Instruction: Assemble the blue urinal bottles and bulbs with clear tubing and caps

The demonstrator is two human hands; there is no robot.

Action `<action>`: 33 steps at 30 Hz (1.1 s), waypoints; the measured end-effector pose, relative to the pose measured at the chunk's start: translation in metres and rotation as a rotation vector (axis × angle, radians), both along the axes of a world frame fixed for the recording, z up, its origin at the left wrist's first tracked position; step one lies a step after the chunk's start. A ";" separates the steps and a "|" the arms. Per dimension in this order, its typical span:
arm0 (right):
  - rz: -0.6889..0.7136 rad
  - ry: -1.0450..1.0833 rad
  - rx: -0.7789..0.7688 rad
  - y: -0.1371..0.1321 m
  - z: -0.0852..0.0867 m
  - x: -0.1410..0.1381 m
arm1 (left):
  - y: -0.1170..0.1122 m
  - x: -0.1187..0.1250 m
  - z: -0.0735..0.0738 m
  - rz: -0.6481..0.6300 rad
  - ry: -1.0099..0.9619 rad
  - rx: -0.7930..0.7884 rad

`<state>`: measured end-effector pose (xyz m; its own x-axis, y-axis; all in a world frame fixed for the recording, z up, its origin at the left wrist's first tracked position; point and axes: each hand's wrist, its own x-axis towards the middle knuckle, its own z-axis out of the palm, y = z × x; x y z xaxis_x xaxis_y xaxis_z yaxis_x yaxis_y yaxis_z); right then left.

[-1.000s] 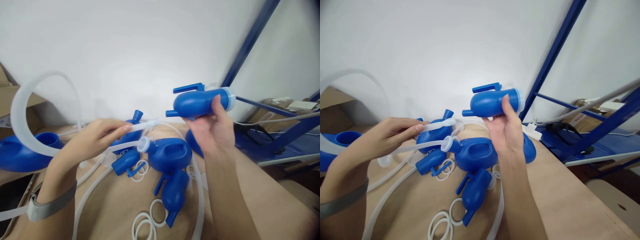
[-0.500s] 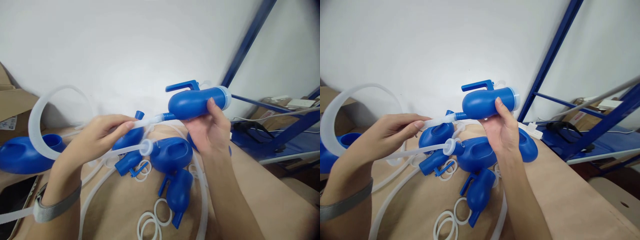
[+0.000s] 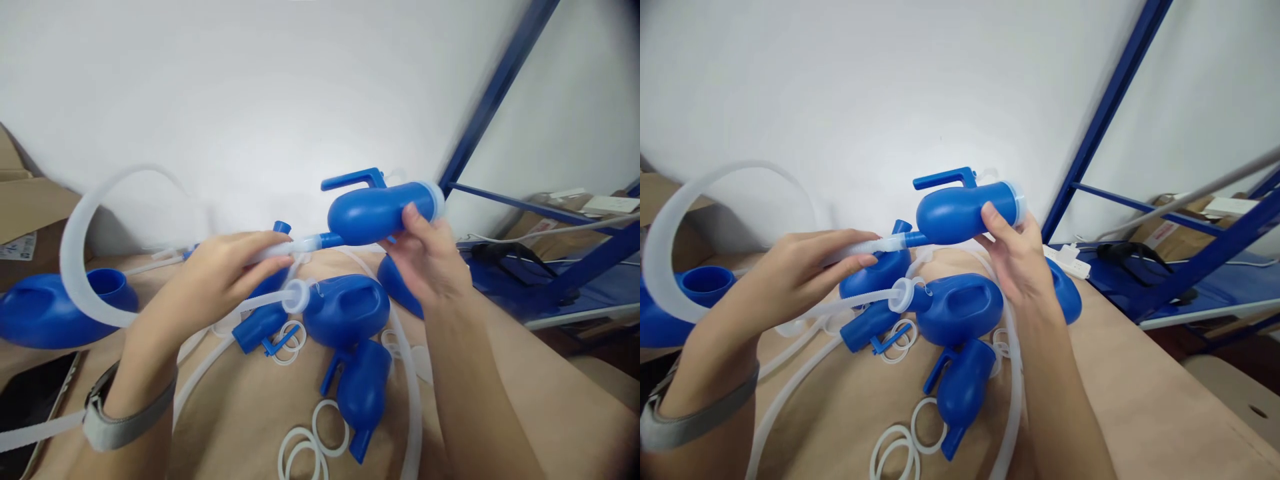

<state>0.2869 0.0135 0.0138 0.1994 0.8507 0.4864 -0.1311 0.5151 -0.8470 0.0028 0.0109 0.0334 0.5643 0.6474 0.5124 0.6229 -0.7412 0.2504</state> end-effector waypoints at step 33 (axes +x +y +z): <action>-0.114 -0.173 0.159 0.001 0.000 0.008 | -0.008 0.006 0.001 -0.098 -0.131 0.111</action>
<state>0.2954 0.0148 0.0141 0.1920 0.7377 0.6472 0.0754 0.6464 -0.7592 0.0092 0.0033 0.0346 0.5454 0.5279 0.6511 0.5140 -0.8242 0.2377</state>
